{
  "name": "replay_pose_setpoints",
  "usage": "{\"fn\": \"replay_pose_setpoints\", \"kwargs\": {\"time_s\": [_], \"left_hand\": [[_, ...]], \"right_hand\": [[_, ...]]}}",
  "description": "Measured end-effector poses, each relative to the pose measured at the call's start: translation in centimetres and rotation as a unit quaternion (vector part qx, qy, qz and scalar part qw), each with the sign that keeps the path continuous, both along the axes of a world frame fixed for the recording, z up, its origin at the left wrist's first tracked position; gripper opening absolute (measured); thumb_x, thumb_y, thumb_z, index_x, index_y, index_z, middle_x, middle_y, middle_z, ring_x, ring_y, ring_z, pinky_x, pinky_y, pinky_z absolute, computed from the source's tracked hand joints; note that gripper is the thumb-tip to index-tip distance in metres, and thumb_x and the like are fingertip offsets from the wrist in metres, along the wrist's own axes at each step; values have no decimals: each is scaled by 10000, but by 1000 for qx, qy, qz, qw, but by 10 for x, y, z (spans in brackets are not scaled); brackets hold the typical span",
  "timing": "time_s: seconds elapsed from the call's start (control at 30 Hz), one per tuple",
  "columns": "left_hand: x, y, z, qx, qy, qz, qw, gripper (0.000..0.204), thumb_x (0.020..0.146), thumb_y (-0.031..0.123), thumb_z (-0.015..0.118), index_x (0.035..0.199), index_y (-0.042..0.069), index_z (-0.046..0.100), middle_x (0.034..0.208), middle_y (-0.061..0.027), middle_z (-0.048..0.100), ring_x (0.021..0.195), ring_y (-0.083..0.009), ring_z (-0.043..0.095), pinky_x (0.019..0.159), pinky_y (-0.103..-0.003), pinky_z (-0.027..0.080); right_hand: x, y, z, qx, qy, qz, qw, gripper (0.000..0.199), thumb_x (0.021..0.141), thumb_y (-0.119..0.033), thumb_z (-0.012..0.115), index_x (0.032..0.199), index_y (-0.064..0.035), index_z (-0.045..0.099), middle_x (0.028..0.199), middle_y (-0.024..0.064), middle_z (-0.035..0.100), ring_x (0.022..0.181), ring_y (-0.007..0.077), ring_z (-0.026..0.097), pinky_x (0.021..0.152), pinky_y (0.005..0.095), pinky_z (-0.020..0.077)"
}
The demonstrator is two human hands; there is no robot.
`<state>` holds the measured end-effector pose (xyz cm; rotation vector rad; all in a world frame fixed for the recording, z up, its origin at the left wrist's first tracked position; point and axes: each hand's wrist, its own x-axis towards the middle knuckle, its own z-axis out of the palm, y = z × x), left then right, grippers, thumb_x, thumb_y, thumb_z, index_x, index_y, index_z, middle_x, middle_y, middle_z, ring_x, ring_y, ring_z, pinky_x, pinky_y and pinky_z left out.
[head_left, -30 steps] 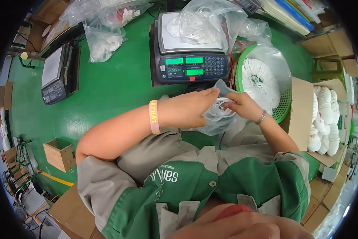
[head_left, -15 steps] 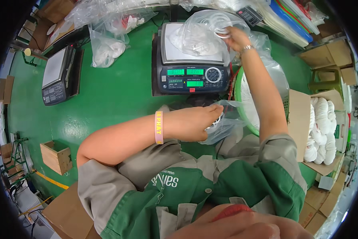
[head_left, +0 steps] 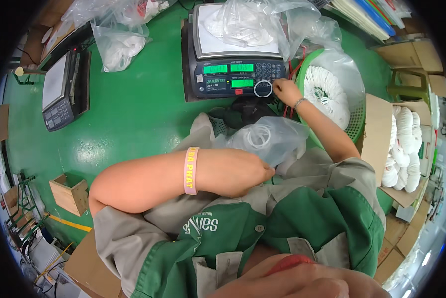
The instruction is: Weighing plastic rings on a digital scale and placing them into plastic bags for packaging.
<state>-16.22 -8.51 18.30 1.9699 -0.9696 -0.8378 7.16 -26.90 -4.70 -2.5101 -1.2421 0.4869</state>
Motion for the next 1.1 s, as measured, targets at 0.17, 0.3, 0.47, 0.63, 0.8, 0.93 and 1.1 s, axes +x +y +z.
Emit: {"fn": "replay_pose_setpoints", "kwargs": {"time_s": [0.17,0.3,0.47,0.63,0.8,0.93,1.1], "left_hand": [[0,2,-7,0,5,24,1000,507,702,-8,492,1185,-130,397,1179,-243,480,994,-332,544,826,-362,466],[5,1,-4,-9,0,40,999,490,687,1,517,1149,-122,415,1101,-243,509,950,-340,556,790,-372,469],[4,4,-3,-24,-7,93,995,508,670,8,542,1137,-136,405,1049,-253,528,945,-339,552,782,-380,461],[6,1,-10,-18,-45,213,976,656,713,25,488,1298,-98,218,1282,-267,356,823,-340,572,696,-372,472],[11,-3,-5,-12,6,294,956,702,718,29,478,1331,-82,153,1200,-284,413,763,-339,563,648,-386,465],[13,-13,-4,5,90,230,969,727,708,17,473,1348,-58,137,1086,-289,469,769,-341,557,669,-405,456],[6,-28,-22,-102,-68,170,978,711,694,-11,461,1350,-9,186,1216,-311,379,865,-365,535,702,-431,443]], "right_hand": [[-23,14,-16,7,-77,-97,992,331,723,-182,624,1021,-134,488,1042,109,496,862,326,570,702,429,484],[-19,21,-29,47,-68,-58,995,240,728,-146,588,957,-124,519,952,94,508,829,323,563,682,425,483],[-7,19,-2,105,-21,-38,994,112,735,-99,562,840,-89,523,798,60,572,748,257,578,631,354,474],[5,16,149,324,617,-27,717,67,813,-25,495,844,-57,446,810,78,594,766,157,587,700,273,478],[-53,15,198,69,588,182,785,132,798,-18,502,930,-6,507,820,73,606,794,154,580,735,278,465],[-84,6,134,69,502,172,845,153,790,-81,519,913,-7,569,787,39,595,729,126,547,691,259,442],[-125,8,74,34,361,225,904,171,784,-137,540,896,-17,586,798,49,592,716,135,551,680,275,445]]}}
